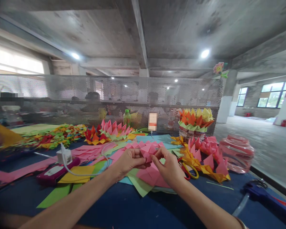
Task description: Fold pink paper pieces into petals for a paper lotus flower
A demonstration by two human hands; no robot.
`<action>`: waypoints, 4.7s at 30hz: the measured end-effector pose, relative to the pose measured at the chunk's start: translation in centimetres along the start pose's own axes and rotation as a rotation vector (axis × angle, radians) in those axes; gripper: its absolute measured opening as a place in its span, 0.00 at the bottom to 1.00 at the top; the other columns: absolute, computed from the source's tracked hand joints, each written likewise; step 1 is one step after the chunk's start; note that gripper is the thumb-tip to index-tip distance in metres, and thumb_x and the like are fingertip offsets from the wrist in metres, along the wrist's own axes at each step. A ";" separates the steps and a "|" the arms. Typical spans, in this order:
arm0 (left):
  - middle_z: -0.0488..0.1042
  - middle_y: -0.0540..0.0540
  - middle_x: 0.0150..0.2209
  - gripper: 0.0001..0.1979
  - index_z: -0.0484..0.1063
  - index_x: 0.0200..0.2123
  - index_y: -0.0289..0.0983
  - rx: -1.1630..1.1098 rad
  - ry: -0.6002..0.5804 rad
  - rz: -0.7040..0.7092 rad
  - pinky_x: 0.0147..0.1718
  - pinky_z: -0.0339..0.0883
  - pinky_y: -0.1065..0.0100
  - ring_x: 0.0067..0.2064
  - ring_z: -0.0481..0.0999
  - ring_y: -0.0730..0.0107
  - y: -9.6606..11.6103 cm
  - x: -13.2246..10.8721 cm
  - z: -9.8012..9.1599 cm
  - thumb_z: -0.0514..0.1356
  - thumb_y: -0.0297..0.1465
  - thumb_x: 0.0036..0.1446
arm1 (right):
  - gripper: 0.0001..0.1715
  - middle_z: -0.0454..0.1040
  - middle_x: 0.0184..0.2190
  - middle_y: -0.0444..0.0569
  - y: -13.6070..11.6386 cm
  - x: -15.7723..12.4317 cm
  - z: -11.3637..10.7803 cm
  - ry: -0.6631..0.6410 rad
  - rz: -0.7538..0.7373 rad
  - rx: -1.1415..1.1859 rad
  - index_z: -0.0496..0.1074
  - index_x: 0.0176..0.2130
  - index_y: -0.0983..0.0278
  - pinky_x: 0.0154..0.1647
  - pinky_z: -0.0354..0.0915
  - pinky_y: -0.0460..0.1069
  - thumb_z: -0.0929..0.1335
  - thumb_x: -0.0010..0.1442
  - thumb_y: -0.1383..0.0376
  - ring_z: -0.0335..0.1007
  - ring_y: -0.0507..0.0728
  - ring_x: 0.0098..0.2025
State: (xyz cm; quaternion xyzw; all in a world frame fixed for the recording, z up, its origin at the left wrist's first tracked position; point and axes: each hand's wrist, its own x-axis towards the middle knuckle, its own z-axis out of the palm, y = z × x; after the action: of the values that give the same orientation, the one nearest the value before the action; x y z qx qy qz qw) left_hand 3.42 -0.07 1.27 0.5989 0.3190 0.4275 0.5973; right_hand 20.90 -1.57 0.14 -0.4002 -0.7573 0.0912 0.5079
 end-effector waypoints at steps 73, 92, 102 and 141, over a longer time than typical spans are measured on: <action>0.74 0.43 0.24 0.19 0.68 0.29 0.30 0.143 -0.018 0.131 0.21 0.64 0.73 0.21 0.72 0.73 -0.3 0.5 -0.7 0.68 0.37 0.37 | 0.19 0.70 0.24 0.41 0.6 0.5 0.2 -0.120 0.199 0.436 0.57 0.44 0.61 0.34 0.63 0.48 0.67 0.55 0.60 0.71 0.54 0.31; 0.72 0.48 0.28 0.12 0.70 0.33 0.32 0.133 0.140 0.176 0.27 0.61 0.73 0.27 0.68 0.76 -0.1 0.5 -0.8 0.63 0.32 0.45 | 0.21 0.75 0.33 0.50 -0.1 0.1 0.6 -0.087 0.200 0.369 0.57 0.45 0.63 0.35 0.67 0.50 0.66 0.55 0.59 0.73 0.56 0.34; 0.73 0.46 0.34 0.17 0.72 0.37 0.34 0.075 0.083 0.080 0.30 0.61 0.72 0.32 0.70 0.74 -0.6 0.6 -0.9 0.65 0.33 0.42 | 0.22 0.70 0.25 0.40 0.5 0.3 0.3 -0.003 0.175 0.283 0.55 0.48 0.61 0.27 0.62 0.45 0.65 0.56 0.61 0.67 0.51 0.25; 0.76 0.39 0.35 0.14 0.73 0.34 0.30 -0.044 -0.081 -0.009 0.34 0.67 0.69 0.38 0.76 0.63 -0.4 -0.1 -0.5 0.63 0.36 0.48 | 0.03 0.63 0.43 0.52 -0.3 0.2 -0.1 0.055 -0.166 -0.127 0.69 0.31 0.62 0.48 0.61 0.55 0.66 0.56 0.65 0.61 0.60 0.49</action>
State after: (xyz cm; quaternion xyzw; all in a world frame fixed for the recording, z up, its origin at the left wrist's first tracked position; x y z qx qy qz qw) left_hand 2.96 0.08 0.78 0.6011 0.2878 0.4070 0.6247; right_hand 20.79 -1.66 0.54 -0.3699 -0.7779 -0.0104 0.5079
